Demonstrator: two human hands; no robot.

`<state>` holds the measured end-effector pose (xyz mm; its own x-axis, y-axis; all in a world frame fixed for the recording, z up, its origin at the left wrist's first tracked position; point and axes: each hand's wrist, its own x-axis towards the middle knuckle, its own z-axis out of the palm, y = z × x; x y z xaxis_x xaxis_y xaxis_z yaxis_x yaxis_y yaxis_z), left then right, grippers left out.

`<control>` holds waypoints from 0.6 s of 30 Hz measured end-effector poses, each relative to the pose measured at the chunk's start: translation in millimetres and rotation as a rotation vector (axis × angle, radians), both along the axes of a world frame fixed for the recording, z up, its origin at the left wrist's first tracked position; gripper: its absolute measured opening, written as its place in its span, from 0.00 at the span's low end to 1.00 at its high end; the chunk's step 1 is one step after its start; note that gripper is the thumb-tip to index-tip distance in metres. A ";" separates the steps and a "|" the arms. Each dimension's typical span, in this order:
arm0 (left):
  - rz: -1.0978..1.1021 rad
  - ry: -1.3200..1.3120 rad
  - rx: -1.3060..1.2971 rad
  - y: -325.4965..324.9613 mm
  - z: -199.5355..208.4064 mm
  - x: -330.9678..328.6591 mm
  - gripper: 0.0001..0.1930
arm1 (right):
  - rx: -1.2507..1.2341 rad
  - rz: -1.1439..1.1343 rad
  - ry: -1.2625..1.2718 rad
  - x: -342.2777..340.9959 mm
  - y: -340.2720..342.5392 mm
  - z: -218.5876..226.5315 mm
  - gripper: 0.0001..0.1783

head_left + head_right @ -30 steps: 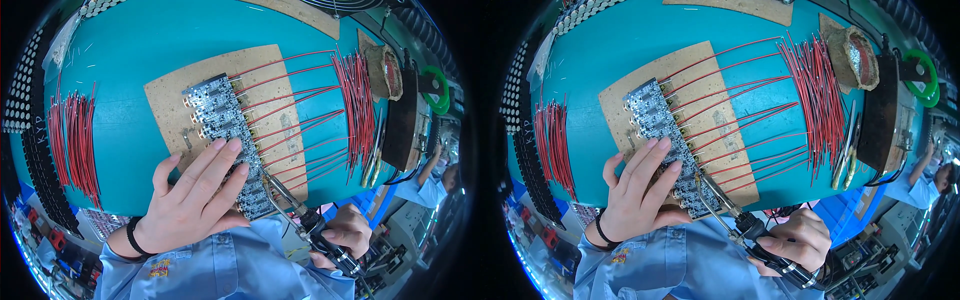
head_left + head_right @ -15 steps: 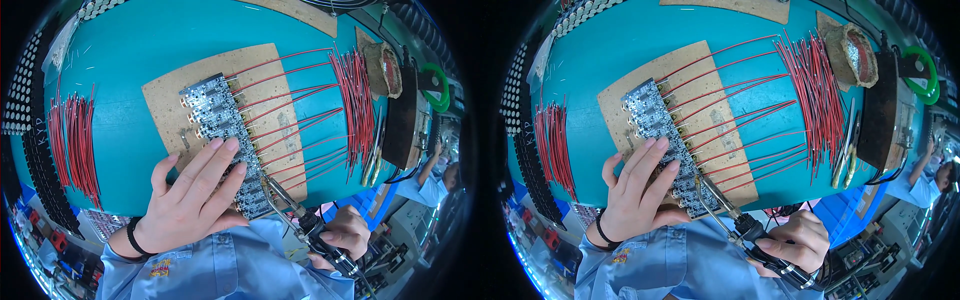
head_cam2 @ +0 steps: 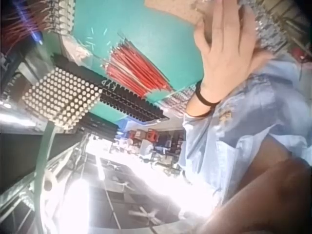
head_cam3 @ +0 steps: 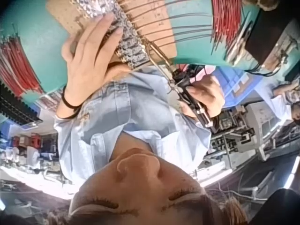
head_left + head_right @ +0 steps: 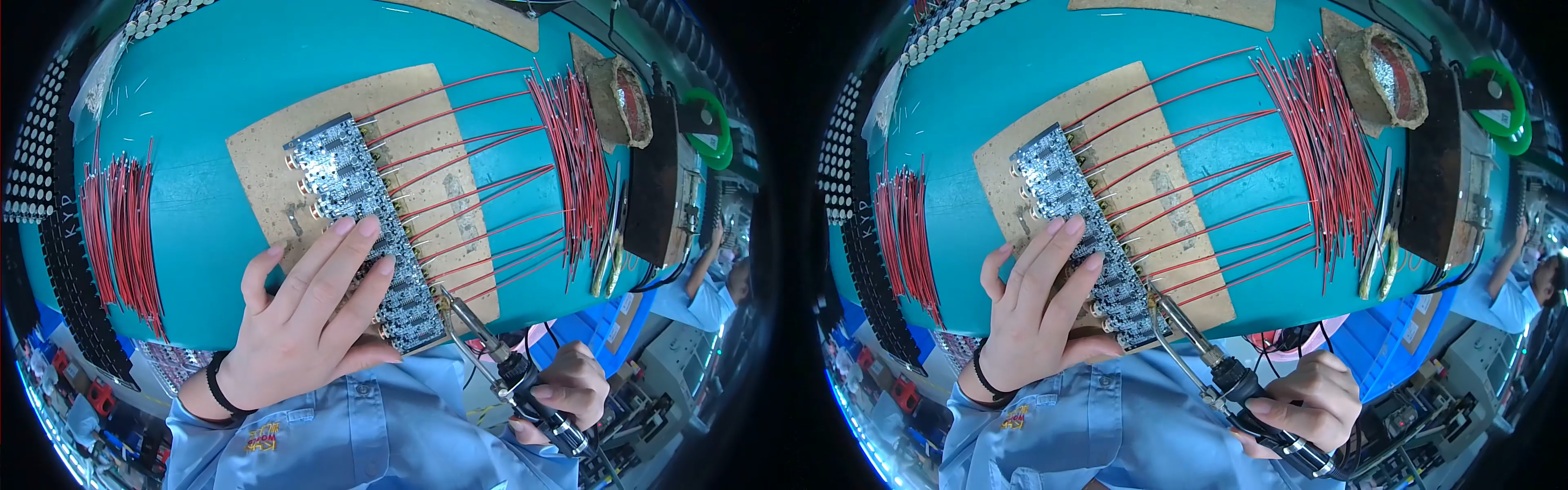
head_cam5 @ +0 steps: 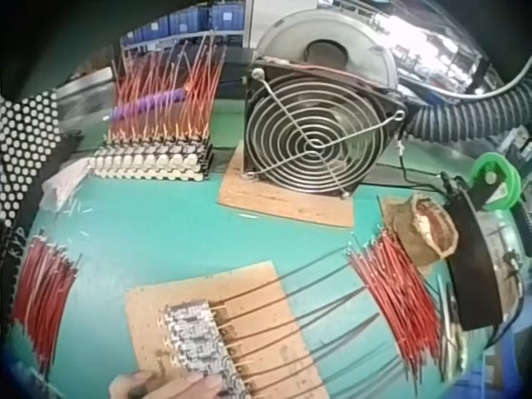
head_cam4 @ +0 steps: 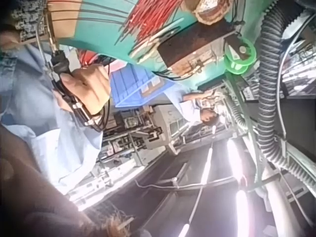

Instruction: The person solders red wires to a circuit board using a soldering iron, then trims the wire ends with pliers. They flip the board over, place it into a black tray, and then clean the soldering iron tip with pliers.

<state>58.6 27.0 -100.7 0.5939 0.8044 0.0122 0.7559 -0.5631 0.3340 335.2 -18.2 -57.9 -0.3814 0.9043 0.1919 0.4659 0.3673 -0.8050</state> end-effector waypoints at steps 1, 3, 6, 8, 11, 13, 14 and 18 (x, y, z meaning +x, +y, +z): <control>-0.001 -0.001 -0.001 0.3 0.2 0.3 0.37 | -0.001 -0.003 -0.003 -0.8 -0.1 2.2 0.24; -0.005 -0.007 -0.002 0.7 0.3 0.8 0.37 | 0.017 0.021 -0.051 -4.1 0.4 7.2 0.23; 0.004 -0.010 -0.011 0.2 0.2 0.0 0.37 | 0.045 0.033 -0.083 -8.7 2.1 7.7 0.23; 0.006 -0.008 -0.013 -0.4 -0.1 0.1 0.37 | 0.081 0.032 -0.101 -11.8 3.5 5.9 0.23; 0.009 -0.012 -0.018 -0.5 -0.3 0.1 0.37 | 0.105 -0.025 -0.083 -17.6 5.3 3.1 0.17; 0.005 -0.014 -0.021 -0.1 -0.1 -0.2 0.37 | 0.117 -0.053 -0.074 -18.5 5.4 2.3 0.15; 0.003 -0.015 -0.022 0.0 -0.1 -0.4 0.37 | 0.118 -0.051 -0.072 -18.5 5.3 1.8 0.15; 0.045 -0.039 -0.003 0.0 -0.5 1.0 0.31 | 0.120 -0.048 -0.071 -19.3 5.7 2.2 0.15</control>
